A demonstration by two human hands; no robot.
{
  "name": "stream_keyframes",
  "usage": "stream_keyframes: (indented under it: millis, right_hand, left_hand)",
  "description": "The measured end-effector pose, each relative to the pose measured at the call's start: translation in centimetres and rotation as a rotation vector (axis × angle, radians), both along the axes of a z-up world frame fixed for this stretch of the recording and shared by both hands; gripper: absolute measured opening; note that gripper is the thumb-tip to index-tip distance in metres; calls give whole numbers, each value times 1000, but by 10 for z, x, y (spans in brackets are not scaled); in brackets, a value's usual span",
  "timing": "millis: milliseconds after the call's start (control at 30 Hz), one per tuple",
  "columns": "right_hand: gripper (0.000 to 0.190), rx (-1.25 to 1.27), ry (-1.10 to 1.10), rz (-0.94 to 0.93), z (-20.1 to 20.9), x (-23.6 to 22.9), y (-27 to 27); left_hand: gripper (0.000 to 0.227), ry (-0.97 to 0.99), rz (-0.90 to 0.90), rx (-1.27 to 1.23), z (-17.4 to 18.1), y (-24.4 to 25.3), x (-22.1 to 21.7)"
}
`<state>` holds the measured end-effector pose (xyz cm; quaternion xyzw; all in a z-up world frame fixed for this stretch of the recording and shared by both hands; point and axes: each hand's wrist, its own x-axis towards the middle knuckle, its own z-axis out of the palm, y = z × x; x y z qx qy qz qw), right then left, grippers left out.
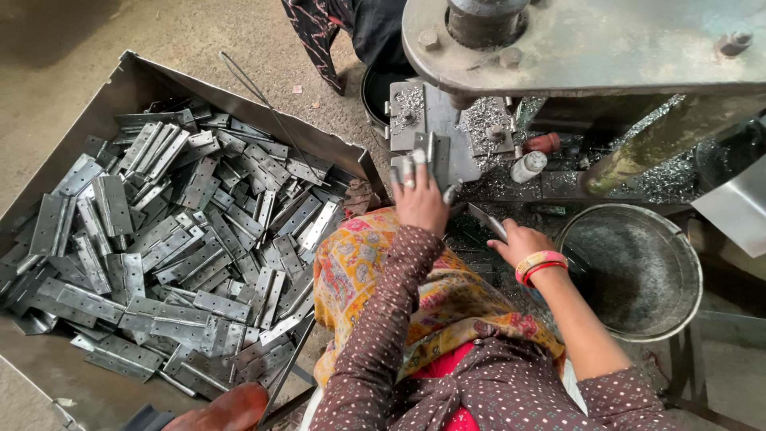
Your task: The person repeatedly picks up metal brackets from a bin, places them into a manual punching machine, and operates the lever to punch holes. The processed brackets are then dropped into a pile beside the machine.
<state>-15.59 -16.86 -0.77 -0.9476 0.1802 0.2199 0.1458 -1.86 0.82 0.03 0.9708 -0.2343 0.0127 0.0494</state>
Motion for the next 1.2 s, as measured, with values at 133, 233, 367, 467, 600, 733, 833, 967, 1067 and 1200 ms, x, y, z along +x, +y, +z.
stream_keyframes:
  millis: [133, 233, 367, 467, 600, 733, 833, 967, 1067, 1200]
  right_hand:
    - [53, 6, 5, 25, -9, 5, -6]
    - [50, 12, -74, 4, -30, -3, -12]
    - [52, 43, -58, -51, -81, -20, -18]
    - [55, 57, 4, -58, -122, -23, -23]
    - [56, 53, 44, -61, -148, -39, -16]
    - [53, 77, -17, -25, -107, -17, -27]
    - [52, -3, 21, -13, -71, -4, -23]
    - [49, 5, -3, -54, -55, -9, -20]
    - [46, 37, -16, -106, -84, -26, -4]
    - [43, -43, -62, -56, -125, -36, -6]
  left_hand:
    - [45, 100, -110, -53, 4, -9, -7]
    - [35, 127, -74, -52, 4, -21, 8]
    - [36, 148, -72, -77, 2, -26, 29]
    - [35, 116, -85, -79, 4, -23, 36]
    - [36, 109, -95, -75, -1, -9, 14]
    - [36, 25, -86, -136, 3, -17, 21]
    - [33, 184, -96, 8, -2, -17, 29]
    - [39, -9, -65, -108, -6, -34, 47]
    - [37, -7, -82, -84, -9, -32, 50]
    - [35, -69, -90, -111, -13, -18, 32]
